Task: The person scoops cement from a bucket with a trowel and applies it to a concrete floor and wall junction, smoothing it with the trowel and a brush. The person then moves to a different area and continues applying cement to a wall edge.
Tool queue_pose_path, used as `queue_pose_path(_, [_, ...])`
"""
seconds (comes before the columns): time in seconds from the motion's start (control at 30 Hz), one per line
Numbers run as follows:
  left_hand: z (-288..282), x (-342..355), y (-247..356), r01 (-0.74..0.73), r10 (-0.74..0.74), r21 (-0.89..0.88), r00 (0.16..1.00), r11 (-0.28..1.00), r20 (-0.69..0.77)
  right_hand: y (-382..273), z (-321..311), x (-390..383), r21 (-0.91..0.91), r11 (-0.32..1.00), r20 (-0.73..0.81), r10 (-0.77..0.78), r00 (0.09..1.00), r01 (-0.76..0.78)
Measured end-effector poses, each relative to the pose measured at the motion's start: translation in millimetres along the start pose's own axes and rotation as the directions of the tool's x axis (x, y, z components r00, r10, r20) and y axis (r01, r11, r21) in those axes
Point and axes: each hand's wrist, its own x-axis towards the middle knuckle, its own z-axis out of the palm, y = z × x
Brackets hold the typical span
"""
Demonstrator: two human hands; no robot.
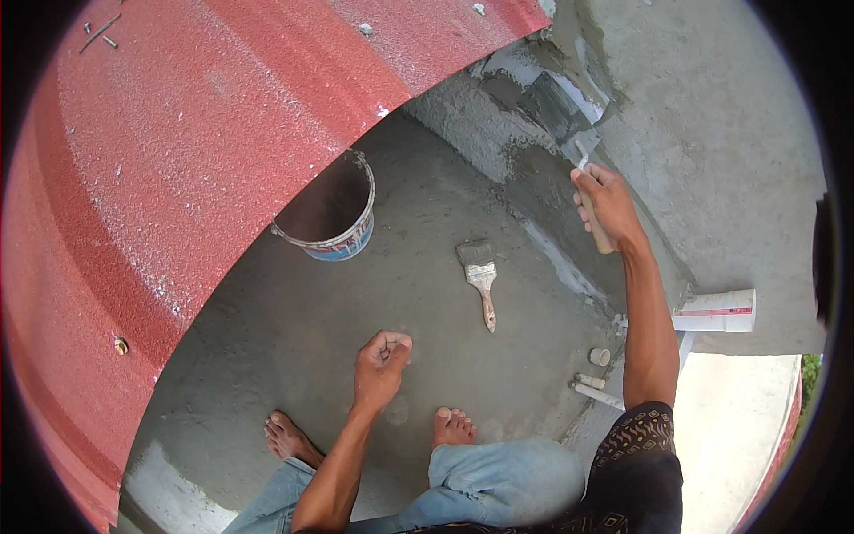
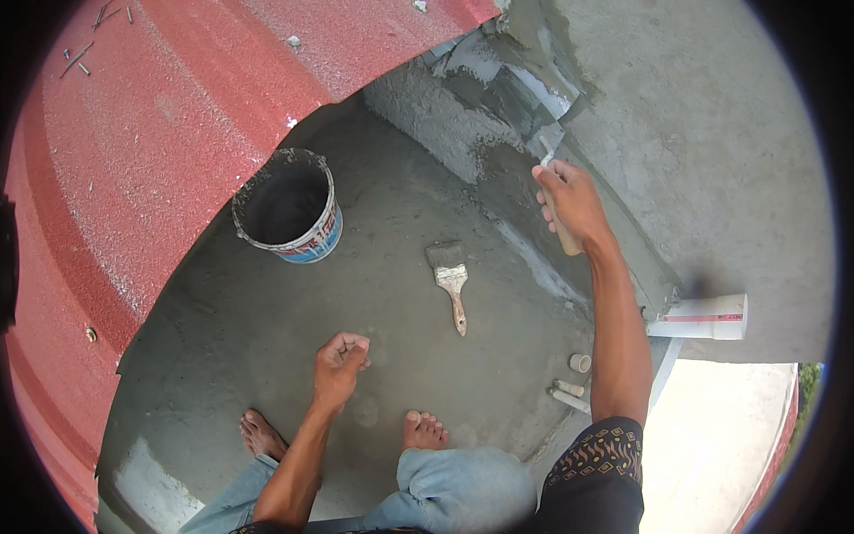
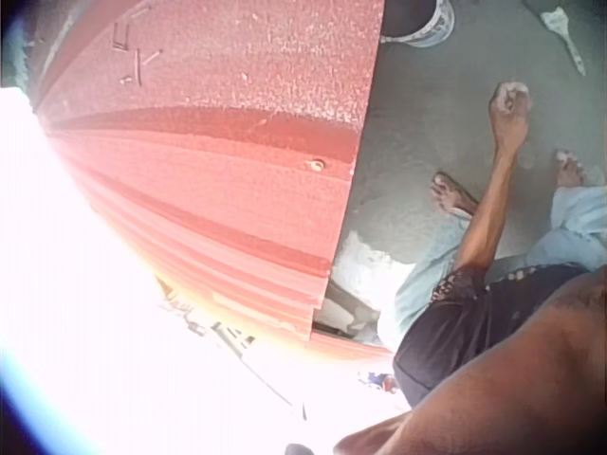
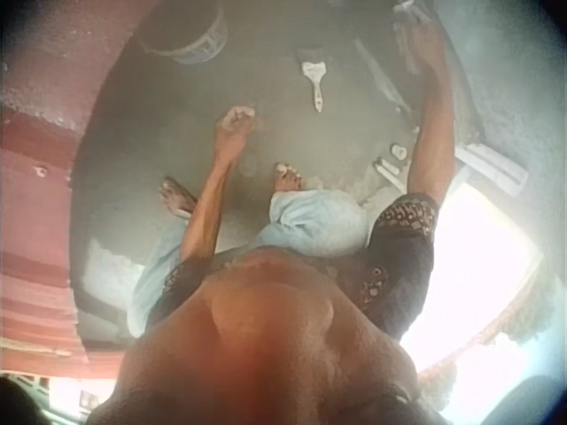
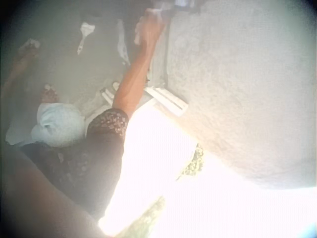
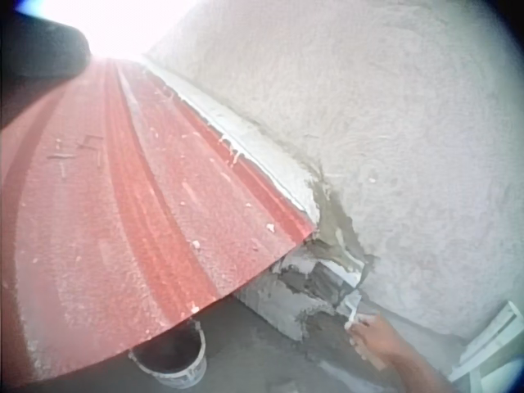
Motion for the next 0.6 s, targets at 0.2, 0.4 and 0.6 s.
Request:
queue_pose_path(0.2, [-3.9, -8.2, -16.0, 0.046, -0.045, 0.009, 0.999, 0.999, -0.023, 17.5, 27.5, 1.5, 0.055, 0.997, 0.032, -0.053, 0.998, 0.051])
queue_pose_path(0.4, [17.4, -10.3, -15.0, 0.034, -0.036, 0.066, 0.999, 0.997, 0.029, 7.7, 56.2, 65.9, 0.111, 0.985, 0.088, -0.145, 0.985, 0.135])
queue_pose_path(0.6, [24.1, -10.5, -16.9, 0.032, -0.038, 0.115, 0.998, 0.993, 0.048, 11.4, 55.6, 70.0, 0.193, 0.974, 0.050, -0.130, 0.990, 0.118])
